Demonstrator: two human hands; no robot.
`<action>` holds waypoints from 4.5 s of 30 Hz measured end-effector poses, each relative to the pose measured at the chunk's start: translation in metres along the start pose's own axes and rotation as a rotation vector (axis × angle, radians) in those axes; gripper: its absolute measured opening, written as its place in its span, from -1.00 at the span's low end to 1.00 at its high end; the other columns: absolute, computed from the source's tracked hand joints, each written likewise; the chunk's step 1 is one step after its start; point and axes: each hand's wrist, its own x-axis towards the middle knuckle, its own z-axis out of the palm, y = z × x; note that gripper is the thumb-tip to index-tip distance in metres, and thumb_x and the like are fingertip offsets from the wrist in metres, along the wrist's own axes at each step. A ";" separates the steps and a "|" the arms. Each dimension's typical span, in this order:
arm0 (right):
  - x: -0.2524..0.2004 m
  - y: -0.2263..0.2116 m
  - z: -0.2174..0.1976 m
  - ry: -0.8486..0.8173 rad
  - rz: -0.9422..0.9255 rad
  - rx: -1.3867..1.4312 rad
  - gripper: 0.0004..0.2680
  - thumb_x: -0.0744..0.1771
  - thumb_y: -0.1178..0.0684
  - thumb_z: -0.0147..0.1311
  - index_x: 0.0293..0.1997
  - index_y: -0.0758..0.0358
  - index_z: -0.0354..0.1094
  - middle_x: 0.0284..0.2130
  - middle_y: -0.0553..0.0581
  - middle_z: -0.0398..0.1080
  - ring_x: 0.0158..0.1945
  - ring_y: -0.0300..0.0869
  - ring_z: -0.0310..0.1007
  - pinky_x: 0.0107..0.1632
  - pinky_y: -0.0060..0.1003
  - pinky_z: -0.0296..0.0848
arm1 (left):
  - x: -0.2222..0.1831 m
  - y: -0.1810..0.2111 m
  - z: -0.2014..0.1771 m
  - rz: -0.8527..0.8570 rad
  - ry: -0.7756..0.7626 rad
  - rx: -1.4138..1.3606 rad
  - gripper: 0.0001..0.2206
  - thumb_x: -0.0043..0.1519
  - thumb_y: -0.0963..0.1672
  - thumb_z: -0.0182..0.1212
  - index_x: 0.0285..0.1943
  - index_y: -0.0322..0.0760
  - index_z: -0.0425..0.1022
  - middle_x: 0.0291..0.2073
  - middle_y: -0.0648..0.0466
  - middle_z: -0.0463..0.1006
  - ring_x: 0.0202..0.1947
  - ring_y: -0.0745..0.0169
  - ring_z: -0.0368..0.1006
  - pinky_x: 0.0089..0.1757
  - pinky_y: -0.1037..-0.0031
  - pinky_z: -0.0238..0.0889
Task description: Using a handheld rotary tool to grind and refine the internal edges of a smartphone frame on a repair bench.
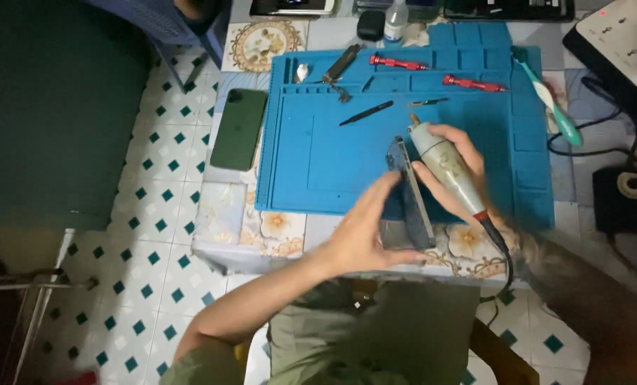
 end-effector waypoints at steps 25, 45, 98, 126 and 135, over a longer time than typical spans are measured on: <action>0.011 -0.023 -0.042 0.073 0.322 -0.888 -0.58 0.34 0.20 0.32 0.34 0.49 0.25 0.18 0.45 0.29 0.05 0.18 0.38 0.03 0.02 0.45 | 0.067 -0.066 -0.068 0.146 -0.318 -0.488 -0.69 0.28 -0.12 0.31 -0.49 -0.17 0.29 -0.59 0.20 0.28 -0.63 0.40 0.19 -0.51 0.48 0.00; -0.016 0.015 -0.015 -0.072 -0.353 -0.149 -0.56 0.26 -0.25 0.30 0.11 0.06 0.14 -0.04 0.25 0.42 -0.12 -0.05 0.52 -0.09 -0.20 0.53 | 0.049 -0.073 -0.040 0.249 -0.112 0.178 -0.75 0.35 -0.14 0.01 -0.35 -0.42 0.44 -0.46 -0.06 0.36 -0.47 -0.03 0.33 -0.32 0.17 0.25; -0.044 -0.002 -0.044 -0.386 -0.075 -0.005 -0.46 0.15 -0.20 0.48 0.13 0.09 0.26 0.09 0.34 0.46 0.03 -0.04 0.65 0.03 -0.22 0.68 | 0.037 -0.089 -0.046 0.167 -0.132 0.087 -0.56 0.37 -0.23 0.00 0.44 -0.62 0.20 0.35 -0.42 0.36 0.30 -0.34 0.48 0.21 0.15 0.48; -0.038 0.001 -0.042 -0.487 -0.208 -0.090 -0.57 0.21 0.01 0.46 0.12 0.21 0.35 0.11 0.32 0.44 0.17 0.01 0.54 0.31 -0.11 0.51 | 0.044 -0.069 -0.052 0.120 -0.183 0.072 -0.45 0.38 -0.17 -0.02 0.53 -0.60 -0.03 0.44 -0.49 0.22 0.40 -0.37 0.38 0.27 0.17 0.42; -0.026 -0.005 -0.027 -0.466 -0.166 0.033 -0.45 0.14 -0.18 0.57 0.12 -0.02 0.26 -0.01 0.12 0.54 0.04 0.03 0.61 0.06 -0.04 0.69 | 0.038 -0.079 -0.050 0.119 -0.189 0.052 -0.45 0.41 -0.20 -0.13 0.59 -0.53 -0.11 0.50 -0.44 0.15 0.48 -0.37 0.29 0.34 0.11 0.36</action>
